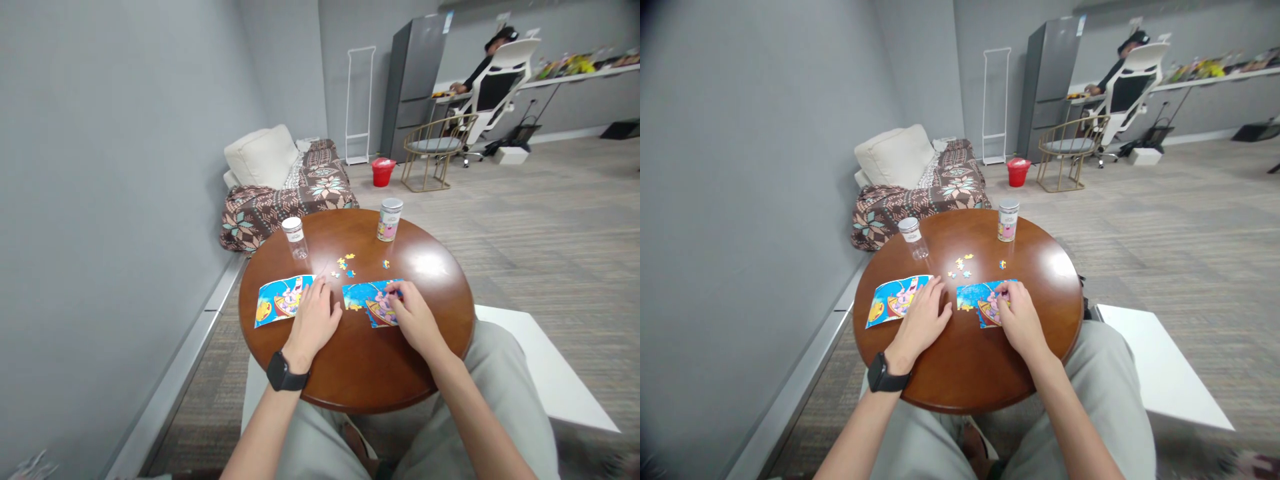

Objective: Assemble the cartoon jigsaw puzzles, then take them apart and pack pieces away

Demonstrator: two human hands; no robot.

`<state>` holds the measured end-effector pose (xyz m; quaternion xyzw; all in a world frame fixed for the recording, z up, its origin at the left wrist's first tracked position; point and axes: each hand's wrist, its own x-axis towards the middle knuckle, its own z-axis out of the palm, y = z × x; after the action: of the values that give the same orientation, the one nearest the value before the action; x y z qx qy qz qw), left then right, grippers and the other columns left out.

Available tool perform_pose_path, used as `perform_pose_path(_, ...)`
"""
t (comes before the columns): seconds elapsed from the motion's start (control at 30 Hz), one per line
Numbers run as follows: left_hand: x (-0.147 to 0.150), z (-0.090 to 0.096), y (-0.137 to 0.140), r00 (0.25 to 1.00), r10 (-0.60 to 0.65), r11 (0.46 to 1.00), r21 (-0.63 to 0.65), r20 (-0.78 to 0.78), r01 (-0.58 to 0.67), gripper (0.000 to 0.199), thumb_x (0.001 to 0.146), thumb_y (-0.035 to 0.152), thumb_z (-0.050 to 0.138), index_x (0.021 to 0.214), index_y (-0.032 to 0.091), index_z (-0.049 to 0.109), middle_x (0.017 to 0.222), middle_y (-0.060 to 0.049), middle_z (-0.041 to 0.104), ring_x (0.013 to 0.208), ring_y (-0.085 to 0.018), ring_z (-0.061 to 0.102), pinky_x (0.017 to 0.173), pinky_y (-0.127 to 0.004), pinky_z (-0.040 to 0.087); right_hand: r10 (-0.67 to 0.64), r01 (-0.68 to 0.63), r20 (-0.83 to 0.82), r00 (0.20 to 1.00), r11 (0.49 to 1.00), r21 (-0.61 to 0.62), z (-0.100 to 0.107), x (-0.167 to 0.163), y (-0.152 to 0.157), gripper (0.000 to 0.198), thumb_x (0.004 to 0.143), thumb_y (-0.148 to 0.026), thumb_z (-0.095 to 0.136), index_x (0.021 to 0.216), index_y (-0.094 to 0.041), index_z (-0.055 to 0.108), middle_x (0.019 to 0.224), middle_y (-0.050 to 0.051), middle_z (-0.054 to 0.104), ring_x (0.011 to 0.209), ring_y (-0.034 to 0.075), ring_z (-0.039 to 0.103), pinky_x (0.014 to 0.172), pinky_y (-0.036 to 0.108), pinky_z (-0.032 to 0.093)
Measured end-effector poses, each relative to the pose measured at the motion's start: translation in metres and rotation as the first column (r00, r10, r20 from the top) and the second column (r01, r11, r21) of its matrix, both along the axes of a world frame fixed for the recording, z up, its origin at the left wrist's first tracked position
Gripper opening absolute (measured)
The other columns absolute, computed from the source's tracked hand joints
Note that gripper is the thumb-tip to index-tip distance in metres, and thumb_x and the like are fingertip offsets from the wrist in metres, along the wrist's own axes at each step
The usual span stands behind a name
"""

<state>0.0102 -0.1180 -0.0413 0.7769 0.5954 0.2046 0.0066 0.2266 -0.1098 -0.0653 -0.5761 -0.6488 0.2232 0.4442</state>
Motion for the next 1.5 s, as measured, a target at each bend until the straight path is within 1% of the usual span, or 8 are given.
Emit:
perform_pose_path(0.17,0.001,0.012,-0.001,0.994,0.001,1.0,0.012,0.106,-0.002,0.028,0.089,0.02,0.049,0.116,0.016,0.057,0.128,-0.013,0.062,0.126,-0.027,0.055,0.11,-0.045,0.043,0.0,0.0,-0.006,1.0,1.0,-0.011,0.0,-0.001,0.001,0.017,0.083,-0.031,0.042,0.088,-0.022,0.055,0.096,0.008,0.061,0.093,0.026,0.057,0.086,0.042,0.045)
perform_pose_path(0.33,0.005,0.036,0.0,0.978,-0.108,0.988,-0.087,0.179,0.125,0.019,0.09,0.024,0.05,0.105,0.02,0.062,0.109,-0.006,0.068,0.105,-0.022,0.063,0.095,-0.038,0.051,-0.005,0.005,-0.009,1.0,1.0,0.026,0.0,-0.003,0.001,0.015,0.08,-0.027,0.042,0.086,-0.022,0.056,0.093,0.008,0.062,0.091,0.025,0.058,0.085,0.041,0.047)
perform_pose_path(0.5,0.024,0.061,0.022,0.944,-0.29,0.952,0.051,-0.159,0.301,0.018,0.092,0.021,0.047,0.098,0.017,0.064,0.098,-0.007,0.068,0.097,-0.023,0.062,0.091,-0.039,0.047,-0.006,0.006,-0.011,1.0,0.999,0.033,0.0,-0.004,0.001,0.015,0.08,-0.027,0.042,0.085,-0.023,0.055,0.091,0.007,0.061,0.09,0.025,0.058,0.085,0.041,0.046)
perform_pose_path(0.63,0.03,0.059,0.06,0.654,-0.472,0.772,0.082,-0.591,0.631,0.016,0.092,0.018,0.047,0.088,0.015,0.062,0.092,-0.01,0.064,0.092,-0.024,0.059,0.093,-0.04,0.042,-0.005,0.005,-0.015,1.0,1.0,0.024,0.0,-0.004,0.003,0.015,0.08,-0.028,0.042,0.085,-0.022,0.055,0.093,0.007,0.062,0.091,0.025,0.058,0.086,0.041,0.046)
perform_pose_path(0.73,0.025,0.045,0.088,0.493,-0.524,0.664,0.03,-0.694,0.747,0.02,0.093,0.016,0.043,0.089,0.015,0.062,0.09,-0.009,0.063,0.088,-0.022,0.058,0.09,-0.038,0.041,-0.004,0.005,-0.018,1.0,0.999,0.032,0.0,-0.004,0.003,0.014,0.081,-0.027,0.042,0.084,-0.023,0.055,0.091,0.007,0.061,0.09,0.025,0.058,0.086,0.041,0.046)
perform_pose_path(0.97,0.013,0.02,0.102,0.681,-0.413,0.774,0.161,-0.605,0.613,0.019,0.093,0.023,0.047,0.091,0.015,0.063,0.092,-0.009,0.062,0.09,-0.022,0.057,0.092,-0.038,0.039,0.012,-0.012,0.01,1.0,1.0,0.005,0.0,-0.004,0.0,0.016,0.084,-0.027,0.04,0.086,-0.022,0.054,0.094,0.007,0.061,0.092,0.025,0.057,0.087,0.042,0.045)
perform_pose_path(1.33,0.002,0.027,0.098,0.792,-0.359,0.819,0.24,-0.494,0.521,0.017,0.093,0.024,0.047,0.093,0.015,0.061,0.09,-0.007,0.062,0.087,-0.021,0.057,0.09,-0.037,0.036,0.012,-0.011,0.038,0.999,1.0,-0.015,-0.005,0.002,0.0,0.02,0.087,-0.034,0.041,0.089,-0.022,0.057,0.096,0.007,0.063,0.093,0.024,0.058,0.086,0.039,0.045)
perform_pose_path(1.5,-0.003,0.024,0.099,0.848,-0.308,0.88,0.209,-0.431,0.426,0.015,0.092,0.022,0.048,0.091,0.015,0.061,0.093,-0.008,0.063,0.09,-0.022,0.057,0.087,-0.038,0.037,0.025,-0.028,0.093,0.995,0.999,0.024,0.001,0.001,0.001,0.023,0.089,-0.035,0.04,0.093,-0.021,0.059,0.101,0.008,0.063,0.095,0.023,0.06,0.086,0.038,0.047)
